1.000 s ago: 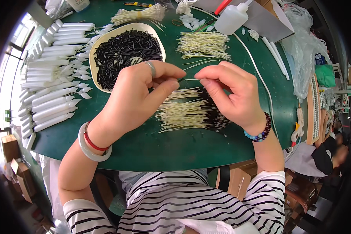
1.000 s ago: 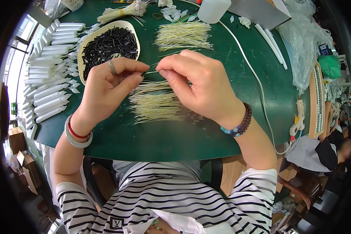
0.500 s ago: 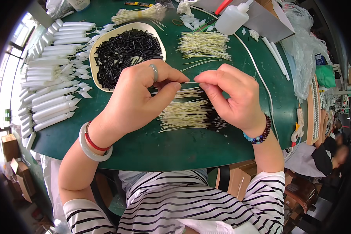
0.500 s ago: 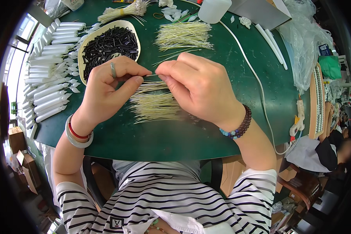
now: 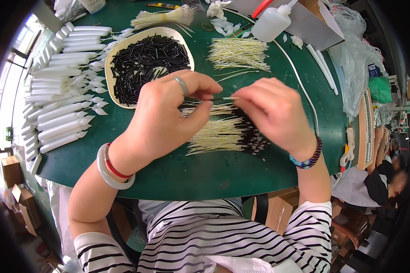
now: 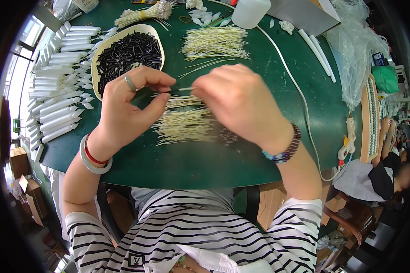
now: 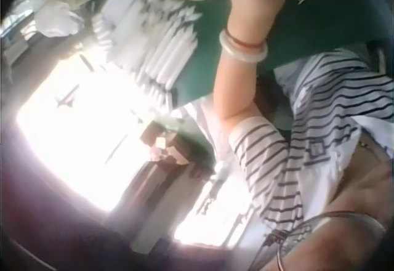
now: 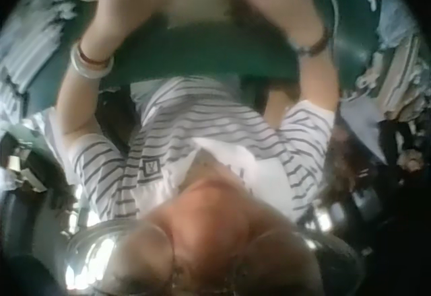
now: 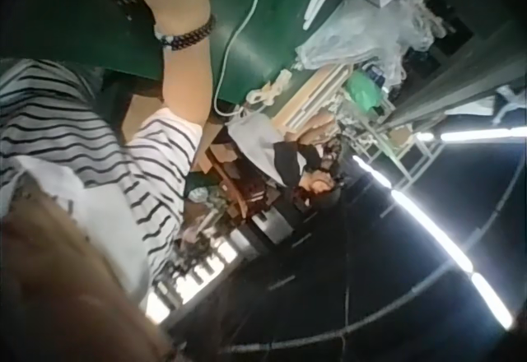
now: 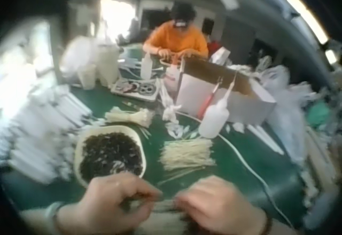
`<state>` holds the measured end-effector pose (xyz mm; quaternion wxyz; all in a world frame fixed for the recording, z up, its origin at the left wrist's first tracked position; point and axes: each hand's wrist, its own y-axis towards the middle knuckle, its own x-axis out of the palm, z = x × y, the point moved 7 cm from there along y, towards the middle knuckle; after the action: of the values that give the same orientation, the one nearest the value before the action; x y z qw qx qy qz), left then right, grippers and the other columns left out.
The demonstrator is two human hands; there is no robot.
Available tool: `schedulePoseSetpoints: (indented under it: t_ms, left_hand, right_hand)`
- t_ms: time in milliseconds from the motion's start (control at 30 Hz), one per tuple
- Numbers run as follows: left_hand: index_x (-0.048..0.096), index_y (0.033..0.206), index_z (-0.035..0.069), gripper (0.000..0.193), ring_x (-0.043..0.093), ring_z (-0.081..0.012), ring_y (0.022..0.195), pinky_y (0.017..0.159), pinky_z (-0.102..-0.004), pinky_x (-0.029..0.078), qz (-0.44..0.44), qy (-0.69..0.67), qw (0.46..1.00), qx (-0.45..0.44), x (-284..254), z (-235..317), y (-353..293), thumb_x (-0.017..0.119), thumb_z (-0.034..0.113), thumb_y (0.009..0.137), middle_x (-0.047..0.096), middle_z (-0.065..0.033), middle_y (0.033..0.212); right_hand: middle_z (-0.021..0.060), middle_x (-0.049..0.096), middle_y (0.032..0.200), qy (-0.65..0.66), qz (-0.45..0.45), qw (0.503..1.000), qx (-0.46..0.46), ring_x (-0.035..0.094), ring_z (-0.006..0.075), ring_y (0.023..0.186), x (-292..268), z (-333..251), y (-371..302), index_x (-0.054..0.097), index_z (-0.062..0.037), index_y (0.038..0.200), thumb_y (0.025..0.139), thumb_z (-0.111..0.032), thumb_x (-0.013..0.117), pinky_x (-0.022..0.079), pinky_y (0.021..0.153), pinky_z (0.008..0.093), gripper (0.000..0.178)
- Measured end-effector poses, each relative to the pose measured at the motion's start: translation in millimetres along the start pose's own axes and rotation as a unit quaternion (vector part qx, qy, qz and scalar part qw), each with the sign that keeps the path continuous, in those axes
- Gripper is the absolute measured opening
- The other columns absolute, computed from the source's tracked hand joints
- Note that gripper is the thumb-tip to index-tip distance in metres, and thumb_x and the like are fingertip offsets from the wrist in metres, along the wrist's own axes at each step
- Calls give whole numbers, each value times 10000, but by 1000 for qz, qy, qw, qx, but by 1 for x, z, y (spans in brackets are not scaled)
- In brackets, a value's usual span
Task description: The person assembles components by attaching black tips to thin yellow wires by hand.
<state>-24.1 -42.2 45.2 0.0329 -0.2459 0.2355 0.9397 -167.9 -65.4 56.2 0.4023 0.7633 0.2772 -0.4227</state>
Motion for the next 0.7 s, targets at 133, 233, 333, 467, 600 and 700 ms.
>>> schedulePoseSetpoints:
  t_ms: [133, 233, 333, 467, 600, 700]
  left_hand:
    - [677, 922, 2, 193, 649, -154, 673, 637, -251, 522, 14, 83, 993, 86, 2, 10, -3, 697, -49, 737, 670, -78, 764]
    - [679, 923, 7, 197, 655, -170, 659, 624, -263, 525, 8, 106, 988, 112, 0, 14, -3, 710, -33, 732, 676, -83, 754]
    - [677, 911, -1, 185, 657, -177, 671, 618, -266, 519, 32, 128, 989, 69, -11, 6, -2, 700, -45, 733, 676, -95, 761]
    - [654, 898, 7, 154, 613, -276, 651, 591, -341, 496, 22, 98, 991, 87, -6, 3, -3, 659, -21, 746, 628, -114, 733]
    - [647, 896, 6, 160, 608, -271, 662, 595, -338, 492, 4, 88, 994, 68, -3, 2, -2, 648, -42, 744, 624, -113, 737]
    - [644, 891, 9, 161, 609, -272, 670, 599, -338, 493, -2, 73, 996, 52, -3, 1, -1, 643, -52, 741, 622, -112, 745]
  right_hand:
    - [73, 610, 733, 60, 37, 998, 3, 601, 248, 711, 9, -4, 6, 625, -47, 902, 793, -119, 679, 460, 682, 362, 141]
    - [66, 621, 742, 102, 34, 994, 9, 606, 237, 697, 9, -5, 5, 637, -49, 873, 799, -129, 681, 457, 680, 343, 118]
    - [67, 631, 722, 59, 69, 996, 8, 609, 229, 663, -7, 9, 2, 645, -49, 813, 780, -110, 691, 456, 678, 321, 83]
    - [61, 624, 704, 108, 63, 992, 31, 600, 223, 633, -1, 12, 0, 635, -41, 784, 761, -85, 698, 451, 650, 308, 80]
    - [53, 592, 695, 94, 84, 992, -10, 576, 232, 639, 4, 4, 1, 625, -52, 750, 722, -77, 716, 449, 631, 329, 98]
    - [51, 585, 691, 66, 85, 994, -21, 568, 239, 649, 2, 3, 0, 624, -58, 739, 713, -78, 720, 446, 625, 336, 101]
